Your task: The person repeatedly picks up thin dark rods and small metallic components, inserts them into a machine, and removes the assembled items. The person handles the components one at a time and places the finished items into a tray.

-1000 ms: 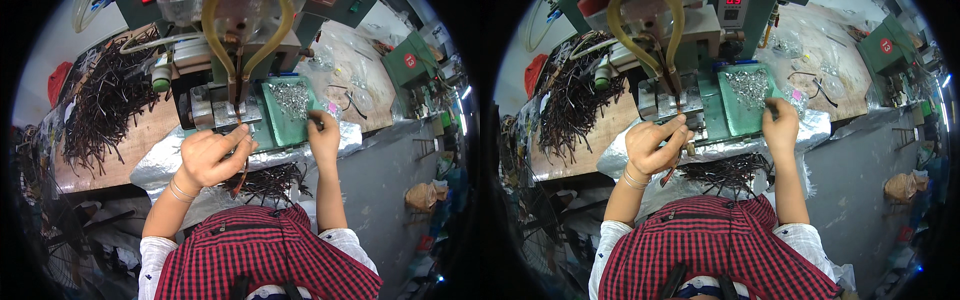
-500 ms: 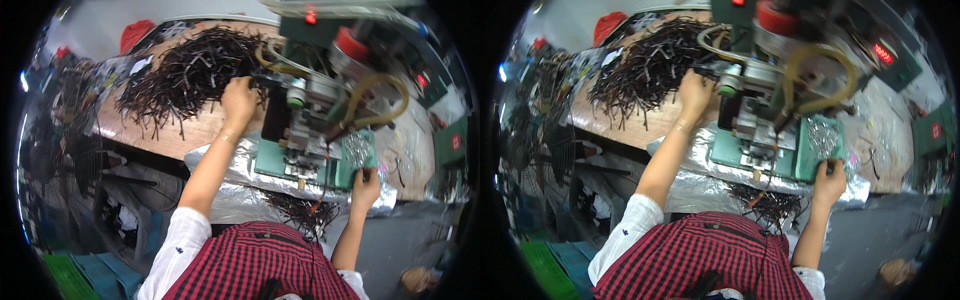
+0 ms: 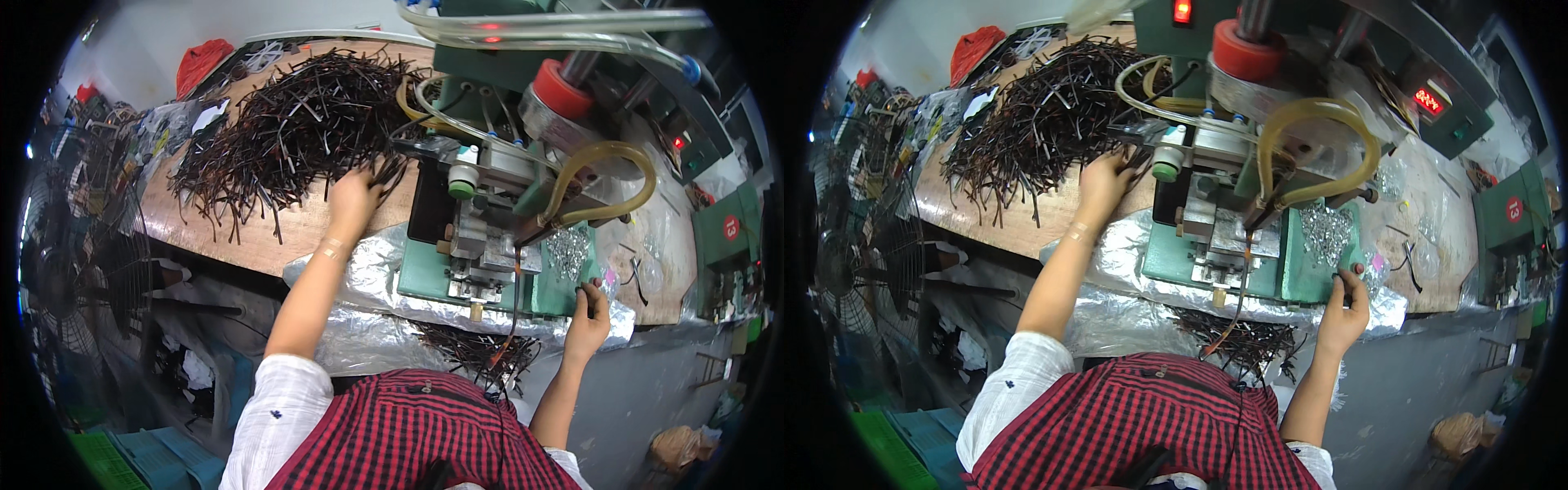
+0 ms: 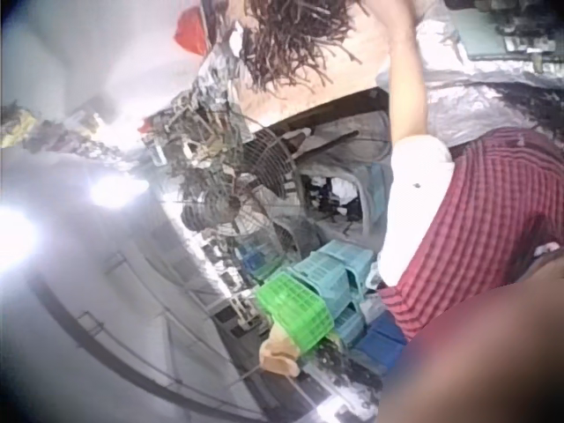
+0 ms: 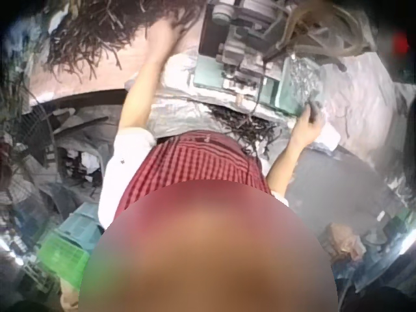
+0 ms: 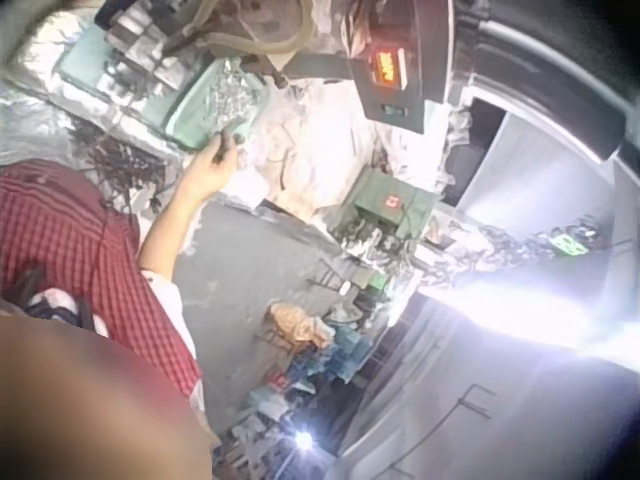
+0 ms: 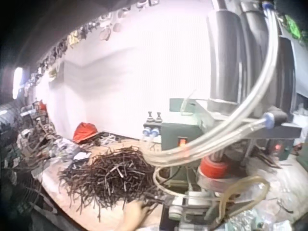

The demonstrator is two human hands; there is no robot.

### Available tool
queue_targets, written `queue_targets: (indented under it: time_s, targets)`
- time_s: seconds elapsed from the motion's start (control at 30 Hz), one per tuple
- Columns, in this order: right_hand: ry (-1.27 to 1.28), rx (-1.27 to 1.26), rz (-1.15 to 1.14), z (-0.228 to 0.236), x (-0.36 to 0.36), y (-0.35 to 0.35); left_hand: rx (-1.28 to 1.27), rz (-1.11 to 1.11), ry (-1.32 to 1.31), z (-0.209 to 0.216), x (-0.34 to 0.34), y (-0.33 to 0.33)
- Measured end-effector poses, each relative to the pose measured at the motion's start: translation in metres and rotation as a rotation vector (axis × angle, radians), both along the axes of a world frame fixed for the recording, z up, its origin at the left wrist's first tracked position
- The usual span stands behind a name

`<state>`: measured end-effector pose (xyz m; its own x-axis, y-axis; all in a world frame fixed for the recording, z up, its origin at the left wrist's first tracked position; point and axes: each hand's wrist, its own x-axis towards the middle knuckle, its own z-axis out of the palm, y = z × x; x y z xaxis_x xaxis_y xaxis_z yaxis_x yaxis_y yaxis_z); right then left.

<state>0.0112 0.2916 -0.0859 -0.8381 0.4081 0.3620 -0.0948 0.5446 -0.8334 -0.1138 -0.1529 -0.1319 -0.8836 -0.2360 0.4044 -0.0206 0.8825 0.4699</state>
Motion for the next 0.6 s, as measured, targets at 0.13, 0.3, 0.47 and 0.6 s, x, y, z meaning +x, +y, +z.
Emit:
queue_targets:
  time_s: [0.13, 0.3, 0.47, 0.6]
  targets:
    - [0.05, -0.066, 0.102, 0.033, -0.001, -0.033, -0.141, -0.081, 0.098, 0.012, 0.043, -0.013]
    - [0.329, 0.019, 0.386, 0.076, -0.041, -0.091, -0.112, -0.08, 0.243, 0.023, 0.048, -0.013]
    - [0.227, -0.326, 0.366, 0.064, -0.039, -0.125, 0.153, -0.07, 0.282, 0.021, 0.061, -0.005]
    - [0.207, -0.568, 0.43, 0.074, -0.037, -0.131, 0.293, -0.153, 0.385, 0.053, 0.08, 0.015]
